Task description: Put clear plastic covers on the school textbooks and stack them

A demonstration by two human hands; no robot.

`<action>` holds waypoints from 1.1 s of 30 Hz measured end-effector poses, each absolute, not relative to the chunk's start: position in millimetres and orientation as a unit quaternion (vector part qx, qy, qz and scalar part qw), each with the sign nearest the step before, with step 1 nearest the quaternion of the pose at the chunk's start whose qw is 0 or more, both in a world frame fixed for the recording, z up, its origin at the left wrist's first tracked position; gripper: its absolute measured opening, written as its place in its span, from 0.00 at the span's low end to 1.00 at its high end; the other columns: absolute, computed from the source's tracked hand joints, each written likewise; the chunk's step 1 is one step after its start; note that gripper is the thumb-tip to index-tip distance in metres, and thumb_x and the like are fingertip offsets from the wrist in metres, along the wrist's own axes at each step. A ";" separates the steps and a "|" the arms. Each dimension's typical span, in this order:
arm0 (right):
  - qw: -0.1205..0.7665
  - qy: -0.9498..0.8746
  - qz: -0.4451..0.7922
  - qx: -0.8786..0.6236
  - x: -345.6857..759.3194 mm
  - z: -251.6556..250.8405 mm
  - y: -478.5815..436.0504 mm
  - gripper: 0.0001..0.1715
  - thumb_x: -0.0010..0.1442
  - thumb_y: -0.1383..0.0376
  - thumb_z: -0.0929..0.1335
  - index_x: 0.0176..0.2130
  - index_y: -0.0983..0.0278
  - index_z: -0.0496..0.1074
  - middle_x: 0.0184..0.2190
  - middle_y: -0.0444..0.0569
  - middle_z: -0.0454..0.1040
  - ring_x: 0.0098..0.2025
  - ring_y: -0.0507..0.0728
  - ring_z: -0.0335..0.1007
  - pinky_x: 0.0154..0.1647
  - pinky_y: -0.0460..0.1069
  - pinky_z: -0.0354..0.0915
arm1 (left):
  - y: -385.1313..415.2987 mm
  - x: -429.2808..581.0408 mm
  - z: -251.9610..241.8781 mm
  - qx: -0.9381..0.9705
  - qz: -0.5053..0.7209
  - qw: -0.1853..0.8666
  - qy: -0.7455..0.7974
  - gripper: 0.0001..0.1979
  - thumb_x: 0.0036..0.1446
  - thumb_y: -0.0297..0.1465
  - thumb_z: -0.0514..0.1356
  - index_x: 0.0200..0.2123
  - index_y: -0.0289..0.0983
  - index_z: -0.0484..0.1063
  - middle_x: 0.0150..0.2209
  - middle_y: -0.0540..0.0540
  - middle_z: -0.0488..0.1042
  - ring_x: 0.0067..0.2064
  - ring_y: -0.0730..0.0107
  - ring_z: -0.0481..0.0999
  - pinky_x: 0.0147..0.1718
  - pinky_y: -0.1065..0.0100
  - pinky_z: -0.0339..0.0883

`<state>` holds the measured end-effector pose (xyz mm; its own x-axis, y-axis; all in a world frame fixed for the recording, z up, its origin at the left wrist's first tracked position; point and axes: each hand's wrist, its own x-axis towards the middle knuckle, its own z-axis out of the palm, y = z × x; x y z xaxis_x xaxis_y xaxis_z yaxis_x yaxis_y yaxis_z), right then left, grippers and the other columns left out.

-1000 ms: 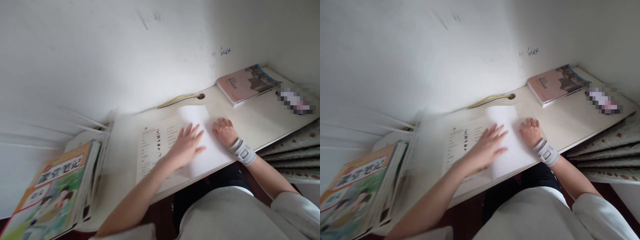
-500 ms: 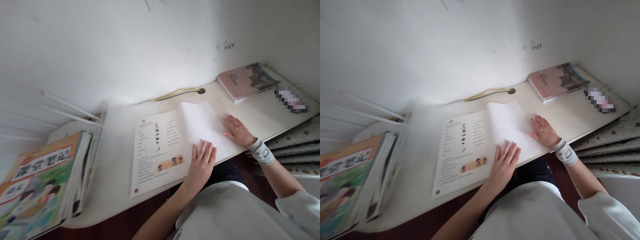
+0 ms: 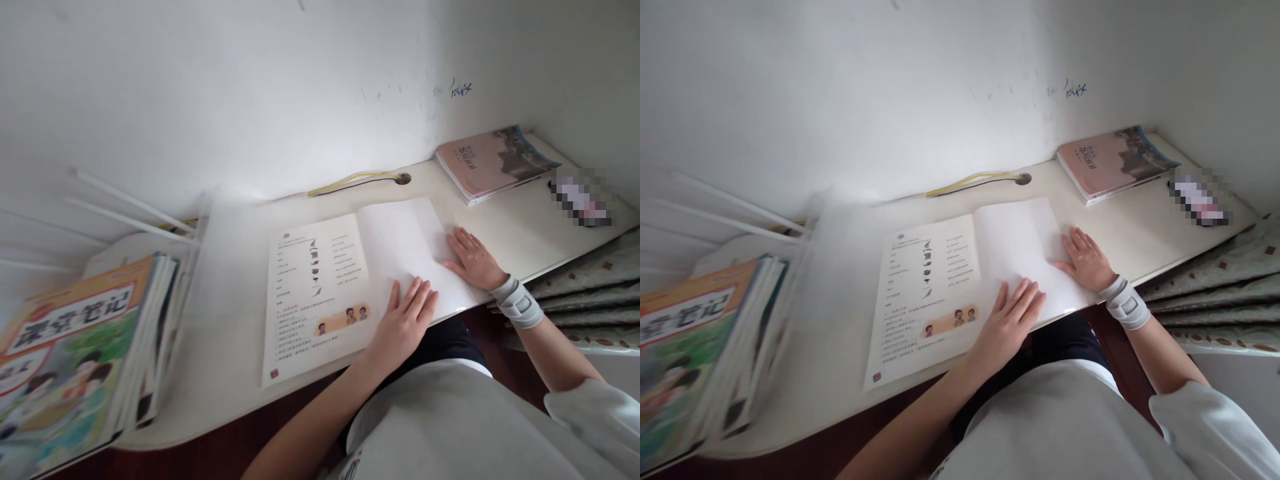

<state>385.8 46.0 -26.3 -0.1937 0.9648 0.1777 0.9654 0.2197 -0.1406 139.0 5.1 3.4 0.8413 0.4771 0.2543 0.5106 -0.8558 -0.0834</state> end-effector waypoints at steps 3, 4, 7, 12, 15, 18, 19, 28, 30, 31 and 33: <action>0.115 -0.773 0.000 -0.624 386.2 -26.3 46.6 0.41 0.62 0.47 0.56 0.59 0.77 0.59 0.62 0.69 0.55 0.66 0.67 0.46 0.62 0.61 0.51 | 6.8 142.1 1.9 -0.960 -0.100 0.063 -0.252 0.20 0.62 0.22 0.46 0.55 0.32 0.64 0.59 0.36 0.64 0.63 0.54 0.58 0.59 0.45 0.54; 0.116 -0.773 0.001 -0.624 386.3 -26.4 46.8 0.41 0.63 0.47 0.56 0.59 0.77 0.59 0.62 0.69 0.55 0.65 0.67 0.46 0.62 0.61 0.51 | 6.0 141.9 1.2 -0.959 -0.097 0.061 -0.258 0.20 0.62 0.22 0.46 0.56 0.32 0.64 0.59 0.36 0.63 0.63 0.54 0.57 0.59 0.45 0.53; 0.128 -0.770 0.000 -0.625 385.9 -27.6 47.7 0.40 0.63 0.47 0.55 0.60 0.75 0.59 0.62 0.68 0.55 0.65 0.67 0.47 0.61 0.61 0.51 | 0.2 137.3 -2.1 -0.941 -0.101 0.060 -0.316 0.22 0.61 0.23 0.47 0.59 0.32 0.60 0.61 0.36 0.60 0.64 0.48 0.52 0.58 0.40 0.51; 0.142 -0.760 0.005 -0.634 385.5 -30.1 48.8 0.42 0.62 0.46 0.55 0.60 0.76 0.58 0.61 0.70 0.55 0.65 0.68 0.46 0.61 0.63 0.52 | -6.2 133.3 -9.5 -0.913 -0.112 0.074 -0.386 0.24 0.60 0.21 0.47 0.60 0.33 0.59 0.62 0.34 0.58 0.65 0.42 0.48 0.55 0.38 0.54; 0.150 -0.763 0.007 -0.629 387.3 -31.1 49.1 0.43 0.62 0.45 0.54 0.60 0.76 0.58 0.61 0.69 0.56 0.65 0.68 0.47 0.61 0.63 0.51 | -3.8 138.5 -9.8 -0.928 -0.106 0.071 -0.351 0.23 0.60 0.21 0.46 0.59 0.34 0.60 0.61 0.35 0.60 0.64 0.44 0.52 0.55 0.39 0.56; 0.155 -0.767 0.009 -0.623 389.2 -31.5 49.5 0.44 0.62 0.45 0.54 0.59 0.77 0.59 0.60 0.69 0.57 0.65 0.67 0.48 0.62 0.62 0.52 | -1.2 142.7 -6.6 -0.937 -0.083 0.056 -0.334 0.24 0.60 0.20 0.46 0.58 0.35 0.61 0.60 0.36 0.61 0.64 0.46 0.54 0.55 0.38 0.55; 0.155 -0.768 0.011 -0.621 389.6 -31.6 49.6 0.44 0.62 0.45 0.54 0.59 0.77 0.59 0.60 0.69 0.58 0.65 0.67 0.48 0.62 0.62 0.52 | -0.6 143.3 -5.3 -0.939 -0.076 0.051 -0.332 0.24 0.60 0.20 0.45 0.58 0.35 0.61 0.60 0.36 0.61 0.64 0.47 0.54 0.55 0.37 0.54; 0.162 -0.773 0.018 -0.613 390.1 -31.4 48.4 0.43 0.62 0.45 0.54 0.60 0.75 0.59 0.60 0.69 0.58 0.65 0.68 0.48 0.61 0.64 0.52 | 2.9 154.3 -2.1 -0.948 -0.065 0.033 -0.311 0.23 0.61 0.22 0.43 0.59 0.34 0.60 0.61 0.36 0.60 0.65 0.53 0.53 0.56 0.36 0.50; 0.165 -0.773 0.017 -0.612 390.3 -31.6 48.5 0.42 0.62 0.45 0.54 0.60 0.75 0.59 0.60 0.69 0.58 0.65 0.68 0.48 0.61 0.64 0.52 | 3.2 157.5 -2.9 -0.950 -0.062 0.032 -0.304 0.23 0.61 0.21 0.42 0.59 0.33 0.60 0.62 0.36 0.59 0.65 0.54 0.53 0.56 0.36 0.51; 0.166 -0.773 0.015 -0.612 390.4 -31.7 48.6 0.42 0.62 0.45 0.54 0.59 0.75 0.59 0.60 0.69 0.58 0.65 0.68 0.48 0.61 0.64 0.53 | 3.6 159.0 -3.3 -0.950 -0.065 0.032 -0.304 0.24 0.61 0.21 0.42 0.59 0.32 0.59 0.62 0.36 0.59 0.65 0.54 0.52 0.56 0.37 0.52; 0.167 -0.774 0.014 -0.611 390.8 -31.4 48.9 0.43 0.61 0.44 0.54 0.59 0.75 0.59 0.60 0.69 0.58 0.65 0.68 0.48 0.61 0.64 0.53 | 5.0 161.7 -3.8 -0.951 -0.071 0.035 -0.300 0.24 0.61 0.20 0.42 0.60 0.30 0.58 0.62 0.35 0.57 0.65 0.52 0.52 0.56 0.38 0.53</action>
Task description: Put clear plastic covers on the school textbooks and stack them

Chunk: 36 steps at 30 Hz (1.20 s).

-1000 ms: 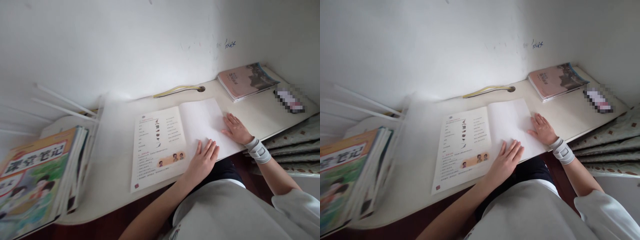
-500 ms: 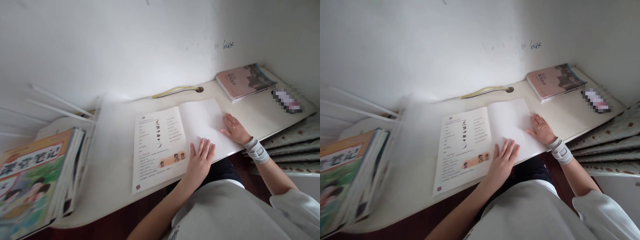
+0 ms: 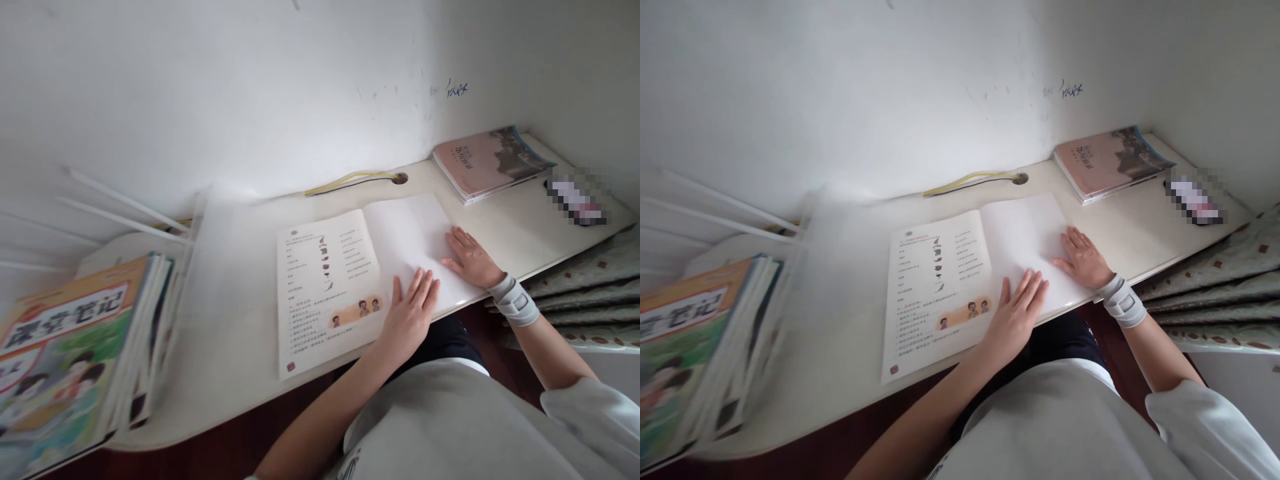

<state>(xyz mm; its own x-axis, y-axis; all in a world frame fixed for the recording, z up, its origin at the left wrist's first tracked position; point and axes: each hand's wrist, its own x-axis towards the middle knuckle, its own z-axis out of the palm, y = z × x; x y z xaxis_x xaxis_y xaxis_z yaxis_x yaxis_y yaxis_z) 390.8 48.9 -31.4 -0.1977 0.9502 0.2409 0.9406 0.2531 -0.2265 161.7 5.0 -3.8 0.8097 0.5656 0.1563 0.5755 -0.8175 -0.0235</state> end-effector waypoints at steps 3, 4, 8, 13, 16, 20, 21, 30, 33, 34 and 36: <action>0.164 -0.773 0.020 -0.612 391.2 -29.9 49.1 0.43 0.61 0.44 0.55 0.58 0.75 0.60 0.60 0.68 0.58 0.65 0.68 0.49 0.61 0.63 0.53 | 8.6 164.8 -3.8 -0.957 -0.073 0.032 -0.280 0.24 0.61 0.20 0.41 0.59 0.29 0.58 0.62 0.34 0.58 0.65 0.52 0.52 0.56 0.39 0.54; 0.162 -0.773 0.022 -0.613 391.2 -29.1 49.1 0.43 0.61 0.44 0.55 0.58 0.75 0.60 0.60 0.69 0.58 0.65 0.68 0.49 0.62 0.63 0.53 | 9.9 165.4 -3.4 -0.959 -0.071 0.029 -0.273 0.24 0.60 0.20 0.41 0.59 0.29 0.58 0.62 0.34 0.58 0.65 0.53 0.52 0.56 0.40 0.53; 0.155 -0.774 0.026 -0.614 390.6 -26.3 49.0 0.44 0.61 0.44 0.55 0.58 0.78 0.61 0.60 0.71 0.57 0.64 0.68 0.49 0.62 0.62 0.52 | 11.0 165.2 -2.4 -0.961 -0.067 0.020 -0.269 0.23 0.61 0.21 0.42 0.60 0.29 0.57 0.62 0.34 0.58 0.65 0.55 0.52 0.58 0.42 0.52; 0.167 -0.772 0.027 -0.612 391.0 -27.7 49.4 0.42 0.61 0.45 0.55 0.57 0.77 0.61 0.60 0.70 0.57 0.64 0.67 0.50 0.62 0.62 0.52 | 0.5 160.5 -6.3 -0.929 -0.083 0.040 -0.359 0.24 0.61 0.23 0.44 0.60 0.29 0.56 0.63 0.34 0.56 0.65 0.48 0.50 0.57 0.40 0.51; 0.177 -0.771 0.031 -0.611 392.6 -29.8 49.8 0.42 0.61 0.45 0.56 0.58 0.76 0.61 0.60 0.69 0.57 0.64 0.67 0.49 0.62 0.63 0.52 | -3.0 158.5 -9.2 -0.918 -0.077 0.043 -0.386 0.25 0.60 0.21 0.45 0.60 0.31 0.57 0.63 0.35 0.56 0.65 0.43 0.48 0.55 0.36 0.52; 0.180 -0.773 0.039 -0.607 394.0 -29.3 50.0 0.42 0.62 0.45 0.55 0.58 0.76 0.61 0.60 0.70 0.57 0.65 0.67 0.49 0.61 0.64 0.53 | -0.1 157.0 -10.1 -0.938 -0.056 0.023 -0.341 0.24 0.60 0.22 0.43 0.60 0.33 0.58 0.63 0.37 0.57 0.65 0.50 0.49 0.56 0.35 0.49; 0.180 -0.774 0.043 -0.606 394.2 -28.6 50.0 0.42 0.62 0.45 0.55 0.57 0.77 0.61 0.60 0.70 0.57 0.64 0.68 0.49 0.62 0.63 0.53 | 1.2 156.4 -9.9 -0.941 -0.054 0.018 -0.333 0.24 0.61 0.22 0.43 0.60 0.33 0.58 0.63 0.37 0.57 0.65 0.52 0.50 0.56 0.34 0.48; 0.287 -0.715 0.145 -0.621 409.0 -19.4 56.7 0.41 0.60 0.43 0.56 0.59 0.68 0.61 0.61 0.62 0.58 0.64 0.64 0.51 0.62 0.61 0.54 | 2.5 151.1 -9.3 -0.938 -0.102 -0.010 -0.330 0.25 0.60 0.21 0.44 0.61 0.32 0.57 0.62 0.37 0.58 0.66 0.55 0.49 0.59 0.39 0.47; 0.407 -0.592 0.217 -0.661 416.0 -8.4 60.4 0.39 0.60 0.44 0.57 0.60 0.67 0.58 0.58 0.61 0.63 0.59 0.63 0.61 0.57 0.60 0.61 | -0.1 150.7 -10.3 -0.929 -0.134 -0.012 -0.344 0.25 0.61 0.22 0.44 0.62 0.32 0.55 0.62 0.37 0.57 0.66 0.54 0.46 0.59 0.43 0.49; 0.434 -0.557 0.259 -0.659 416.3 -2.6 61.2 0.38 0.60 0.45 0.58 0.60 0.66 0.57 0.56 0.60 0.66 0.56 0.62 0.65 0.54 0.60 0.64 | -0.7 150.3 -10.8 -0.928 -0.142 -0.013 -0.343 0.25 0.61 0.22 0.44 0.62 0.32 0.55 0.63 0.36 0.57 0.66 0.53 0.46 0.59 0.43 0.49; 0.450 -0.524 0.351 -0.632 412.9 12.1 62.9 0.36 0.59 0.49 0.60 0.61 0.65 0.56 0.51 0.57 0.72 0.50 0.62 0.71 0.48 0.60 0.69 | -1.0 148.6 -12.3 -0.929 -0.153 -0.018 -0.335 0.25 0.61 0.22 0.44 0.62 0.32 0.54 0.63 0.36 0.57 0.67 0.52 0.44 0.59 0.42 0.49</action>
